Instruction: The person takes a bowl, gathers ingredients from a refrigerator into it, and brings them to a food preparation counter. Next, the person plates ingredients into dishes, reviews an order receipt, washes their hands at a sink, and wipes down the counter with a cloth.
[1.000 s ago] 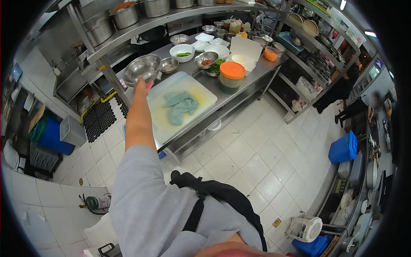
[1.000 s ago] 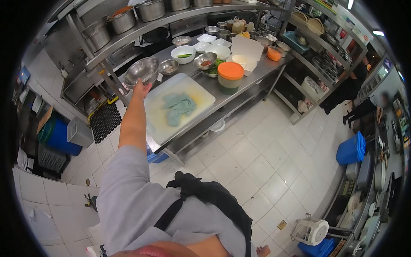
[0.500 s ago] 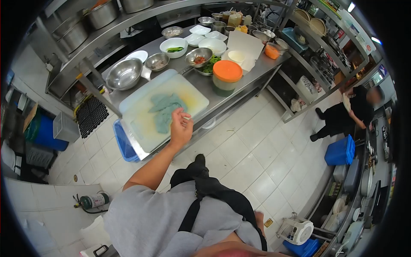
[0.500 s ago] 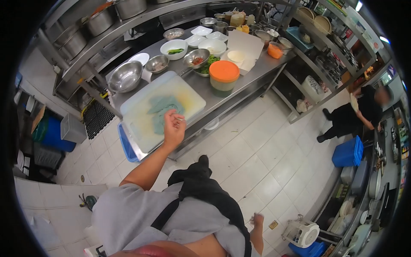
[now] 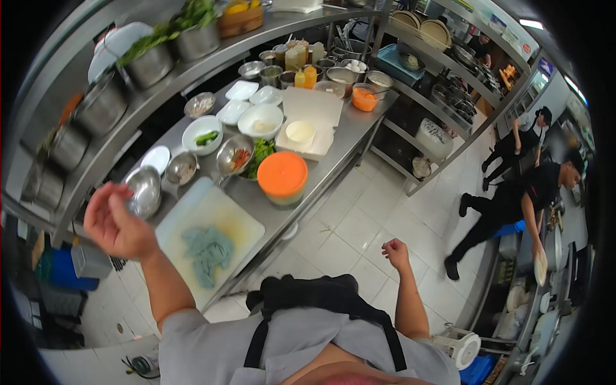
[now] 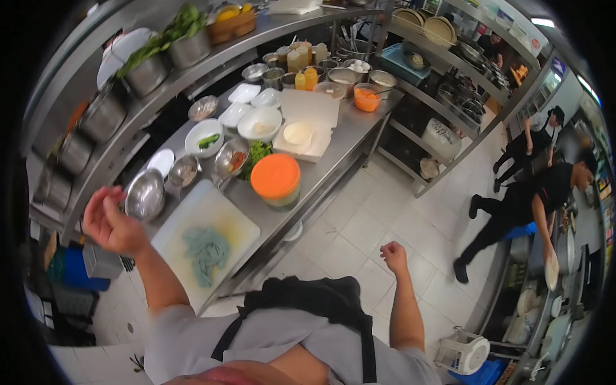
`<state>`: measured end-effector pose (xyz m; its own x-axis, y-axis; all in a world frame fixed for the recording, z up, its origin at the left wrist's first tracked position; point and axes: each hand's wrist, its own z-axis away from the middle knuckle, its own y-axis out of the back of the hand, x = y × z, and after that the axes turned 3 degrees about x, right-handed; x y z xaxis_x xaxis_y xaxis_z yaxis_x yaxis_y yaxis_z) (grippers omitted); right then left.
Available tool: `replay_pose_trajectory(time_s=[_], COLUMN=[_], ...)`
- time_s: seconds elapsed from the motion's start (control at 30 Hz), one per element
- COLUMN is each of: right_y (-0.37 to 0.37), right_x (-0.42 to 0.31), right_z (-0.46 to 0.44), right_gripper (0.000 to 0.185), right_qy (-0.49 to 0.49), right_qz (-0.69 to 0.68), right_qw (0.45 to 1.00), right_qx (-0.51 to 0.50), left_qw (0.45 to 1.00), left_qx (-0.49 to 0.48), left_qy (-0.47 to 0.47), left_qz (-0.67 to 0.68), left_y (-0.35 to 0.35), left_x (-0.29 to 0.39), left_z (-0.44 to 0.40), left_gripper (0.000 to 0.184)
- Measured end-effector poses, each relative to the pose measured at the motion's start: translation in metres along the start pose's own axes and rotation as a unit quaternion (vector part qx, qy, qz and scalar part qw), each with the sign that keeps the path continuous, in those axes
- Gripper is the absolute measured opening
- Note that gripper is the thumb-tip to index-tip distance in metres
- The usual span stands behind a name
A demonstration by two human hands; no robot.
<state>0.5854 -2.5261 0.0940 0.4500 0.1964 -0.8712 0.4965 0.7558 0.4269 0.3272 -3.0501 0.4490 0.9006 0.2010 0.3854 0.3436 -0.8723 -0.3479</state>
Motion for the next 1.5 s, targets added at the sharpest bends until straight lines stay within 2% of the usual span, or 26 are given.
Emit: replay_pose_trajectory(time_s=[0.07,0.13,0.2,0.27,0.33,0.37,0.43,0.47,0.57,0.63,0.7,0.73,0.8,0.87,0.9,0.97,1.0,1.03,1.07,1.13,1.17,1.23,1.27,1.3,1.33,1.5], right_y=[0.001,0.002,-0.001,-0.014,-0.025,-0.029,-0.040,-0.046,-0.056,-0.055,-0.052,-0.047,-0.054,-0.071,-0.080,-0.104,-0.115,-0.128,-0.142,-0.161,-0.166,-0.174,-0.177,-0.178,-0.178,-0.158], right_x=[-0.021,-0.041,-0.057,-0.088,-0.119,-0.141,-0.192,-0.223,-0.339,-0.438,-0.530,-0.571,-0.636,-0.675,-0.689,-0.706,-0.713,-0.718,-0.724,-0.734,-0.735,-0.739,-0.741,-0.744,-0.746,-0.744], right_z=[-0.039,-0.088,-0.138,-0.202,-0.246,-0.265,-0.303,-0.323,-0.371,-0.374,-0.382,-0.370,-0.349,-0.325,-0.308,-0.276,-0.263,-0.254,-0.247,-0.239,-0.234,-0.225,-0.225,-0.227,-0.230,-0.231], right_gripper=[0.017,0.020,0.020,0.020,0.019,0.019,0.018,0.017,0.014,0.013,0.016,0.020,0.027,0.035,0.039,0.040,0.042,0.042,0.047,0.054,0.054,0.047,0.047,0.042,0.037,0.021], right_qy=[0.002,0.009,0.037,0.077,0.092,0.099,0.199,0.235,0.371,0.424,0.448,0.432,0.420,0.411,0.397,0.373,0.347,0.347,0.313,0.276,0.276,0.175,0.177,0.185,0.192,0.279], right_qz=[-0.013,-0.018,-0.032,-0.048,-0.132,-0.129,-0.108,-0.122,-0.190,-0.233,-0.310,-0.329,-0.332,-0.304,-0.289,-0.285,-0.281,-0.279,-0.323,-0.374,-0.375,-0.468,-0.469,-0.503,-0.534,-0.501], right_qw=[1.000,1.000,0.998,0.994,0.981,0.978,0.950,0.938,0.873,0.850,0.793,0.792,0.782,0.753,0.731,0.713,0.700,0.699,0.681,0.642,0.642,0.656,0.657,0.685,0.708,0.734], right_qx=[0.002,-0.010,-0.032,-0.058,-0.110,-0.130,-0.213,-0.224,-0.254,-0.210,-0.273,-0.279,-0.320,-0.414,-0.473,-0.520,-0.557,-0.560,-0.578,-0.609,-0.609,-0.566,-0.563,-0.494,-0.420,-0.363], left_qw=[0.998,0.994,0.990,0.955,0.933,0.929,0.920,0.908,0.882,0.869,0.856,0.845,0.781,0.722,0.691,0.659,0.649,0.566,0.492,0.423,0.409,0.399,0.397,0.399,0.404,0.439], left_qx=[-0.005,-0.099,-0.122,-0.190,-0.181,-0.169,-0.095,-0.072,-0.008,0.025,0.084,0.118,0.224,0.316,0.288,0.319,0.269,0.361,0.368,0.255,0.196,0.139,0.126,0.125,0.135,0.351], left_qy=[-0.042,-0.039,0.038,0.031,0.078,0.076,0.175,0.205,0.211,0.221,0.311,0.332,0.395,0.395,0.420,0.432,0.471,0.602,0.674,0.741,0.751,0.761,0.763,0.765,0.768,0.752], left_qz=[0.044,-0.027,-0.064,-0.227,-0.303,-0.320,-0.337,-0.359,-0.422,-0.442,-0.404,-0.404,-0.428,-0.473,-0.512,-0.527,-0.533,-0.433,-0.410,-0.455,-0.479,-0.493,-0.494,-0.489,-0.478,-0.345], left_y=[-0.020,-0.033,-0.048,-0.055,-0.067,-0.068,-0.065,-0.066,-0.066,-0.061,-0.045,-0.031,0.006,0.031,0.060,0.069,0.068,0.074,0.070,0.051,0.049,0.057,0.064,0.074,0.085,0.157], left_x=[0.004,-0.001,-0.012,-0.014,0.010,0.021,0.041,0.056,0.092,0.114,0.131,0.134,0.144,0.161,0.175,0.202,0.224,0.240,0.259,0.281,0.287,0.288,0.289,0.287,0.280,0.229], left_z=[0.000,0.025,0.078,0.124,0.156,0.168,0.179,0.179,0.192,0.214,0.248,0.274,0.347,0.434,0.489,0.577,0.614,0.658,0.680,0.707,0.713,0.719,0.722,0.722,0.716,0.658], left_gripper=[0.017,0.020,0.018,0.014,0.012,0.012,0.012,0.012,0.013,0.011,0.009,0.010,0.013,0.015,0.014,0.018,0.016,0.016,0.016,0.016,0.017,0.018,0.019,0.019,0.020,0.026])
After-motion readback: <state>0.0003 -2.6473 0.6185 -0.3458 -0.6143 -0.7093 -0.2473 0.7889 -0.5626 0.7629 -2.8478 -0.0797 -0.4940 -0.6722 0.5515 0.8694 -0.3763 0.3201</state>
